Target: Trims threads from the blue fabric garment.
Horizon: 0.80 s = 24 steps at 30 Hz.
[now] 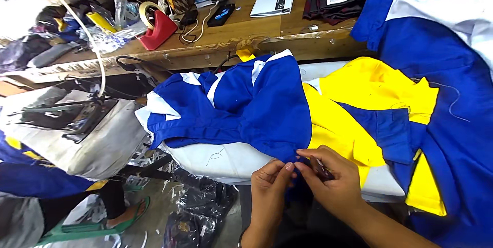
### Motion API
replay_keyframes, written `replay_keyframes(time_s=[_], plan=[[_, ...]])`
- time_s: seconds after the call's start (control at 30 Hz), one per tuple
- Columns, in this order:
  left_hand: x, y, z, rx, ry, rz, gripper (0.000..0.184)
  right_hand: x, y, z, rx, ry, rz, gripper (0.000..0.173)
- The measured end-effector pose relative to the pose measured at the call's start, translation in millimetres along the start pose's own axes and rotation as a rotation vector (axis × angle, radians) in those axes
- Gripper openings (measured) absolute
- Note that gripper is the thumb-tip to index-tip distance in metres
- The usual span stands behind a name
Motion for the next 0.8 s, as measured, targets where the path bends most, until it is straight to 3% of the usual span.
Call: replay_keyframes(time_s=[0.17, 0.23, 0.3, 0.37, 0.5, 0.63, 0.7, 0.8], plan=[[4.6, -2.4, 0.5, 0.191, 0.339, 0.000, 0.012, 4.5, -0.3, -1.5, -0.050, -0.045, 0.041, 0.010], [3.7, -2.6, -0.2, 0.225, 0.393, 0.001, 0.011, 2.7, 1.8, -6.1, 0.118, 0.171, -0.002, 0.006], [1.5, -2.8, 1.2, 0.189, 0.335, -0.006, 0.012, -3.7, 6.4, -5.5, 0.312, 0.551, -0.098, 0.004], [-1.1, -2.6, 3.0, 0.139, 0.250, -0.012, 0.014, -7.8, 8.1, -2.9, 0.358, 0.687, -0.127, 0.005], [-1.1, -1.5, 1.4, 0.129, 0.208, -0.006, 0.013, -5.1, 3.8, -7.4, 0.170, 0.228, -0.038, 0.018], [0.9, -1.8, 1.1, 0.204, 0.395, 0.003, 0.012, 1.1, -0.3, -5.4, -0.023, -0.023, 0.006, 0.012], [0.7, -1.9, 1.7, 0.269, 0.519, 0.009, 0.012, 0.3, 1.6, -9.0, 0.070, 0.117, -0.039, 0.007], [-1.5, -1.2, 3.8, 0.262, 0.515, 0.006, 0.012, -6.8, 9.4, -5.1, 0.351, 0.674, -0.180, 0.007]])
Point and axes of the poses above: each hand's wrist, its own y-axis towards the middle knuckle, its own x-axis out of the palm, z = x × y, the point moved 2 cm from there along y, towards the middle knuckle, and after that the axes turned 15 degrees about -z, right-handed, at the moved point
